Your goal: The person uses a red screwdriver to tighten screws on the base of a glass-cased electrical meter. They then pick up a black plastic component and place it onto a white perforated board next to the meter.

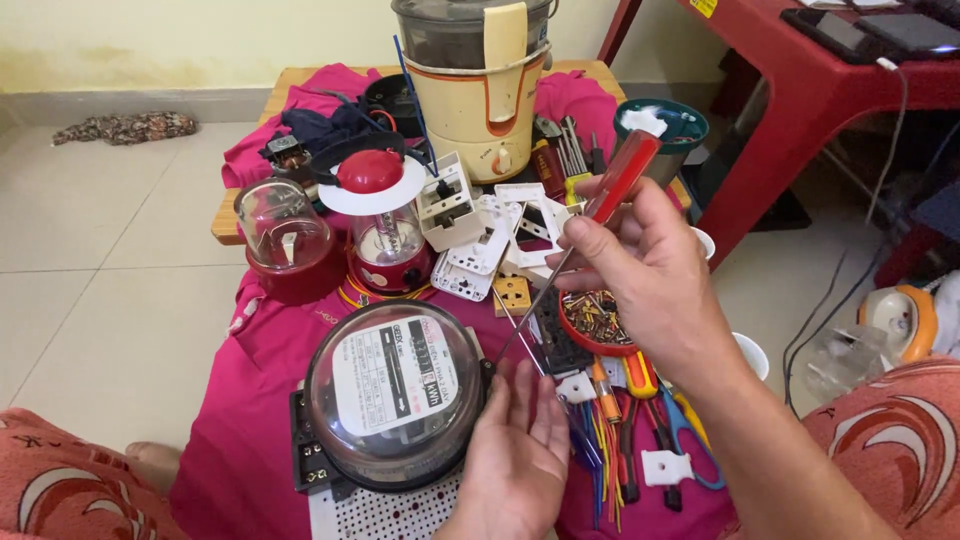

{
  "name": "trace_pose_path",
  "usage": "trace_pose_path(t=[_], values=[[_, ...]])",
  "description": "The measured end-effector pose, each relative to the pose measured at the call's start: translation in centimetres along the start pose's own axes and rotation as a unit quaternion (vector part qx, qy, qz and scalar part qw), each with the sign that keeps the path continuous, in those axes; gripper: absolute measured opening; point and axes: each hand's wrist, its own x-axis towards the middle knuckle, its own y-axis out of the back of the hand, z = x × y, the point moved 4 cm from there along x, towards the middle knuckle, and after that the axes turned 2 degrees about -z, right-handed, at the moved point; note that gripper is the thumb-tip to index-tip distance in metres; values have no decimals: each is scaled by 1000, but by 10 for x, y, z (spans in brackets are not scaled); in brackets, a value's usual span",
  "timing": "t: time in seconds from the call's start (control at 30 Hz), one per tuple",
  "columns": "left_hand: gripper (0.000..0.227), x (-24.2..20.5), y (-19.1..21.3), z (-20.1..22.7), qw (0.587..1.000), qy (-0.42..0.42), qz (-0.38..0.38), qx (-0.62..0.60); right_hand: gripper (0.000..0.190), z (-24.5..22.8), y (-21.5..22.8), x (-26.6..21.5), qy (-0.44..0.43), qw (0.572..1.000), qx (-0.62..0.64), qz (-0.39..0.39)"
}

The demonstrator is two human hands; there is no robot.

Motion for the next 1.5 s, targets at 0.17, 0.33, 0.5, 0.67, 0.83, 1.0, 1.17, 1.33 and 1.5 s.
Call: trace_pose_path(t=[0.17,0.33,0.5,0.67,0.83,1.0,1.17,1.33,1.5], values=[[33,11,6,-2,1000,18,-10,-20,40,5,-10,-2,3,1000,-8,-21],[32,10,5,-1,1000,17,-3,-16,39,1,-18,-3,5,999,-14,-40],[33,26,13,-2,999,18,-30,-16,44,0,-22,-2,22,997,-40,-67],[34,22,11,-1,999,21,-33,-20,49,-13,-31,-2,42,987,-97,-121],[35,21,9,-2,999,22,-36,-7,27,-13,-36,-2,13,987,-96,-126],[35,15,5,-2,999,27,-23,-9,19,-21,-44,-5,63,975,-204,-54],[35,18,7,-3,999,26,-31,-7,26,-23,-47,-1,39,973,-219,-64],[34,18,8,-1,999,22,-26,-4,24,-20,-43,7,-29,976,-201,-79],[43,13,-5,-4,998,34,-46,30,26,-14,-41,8,-21,970,-234,-65]])
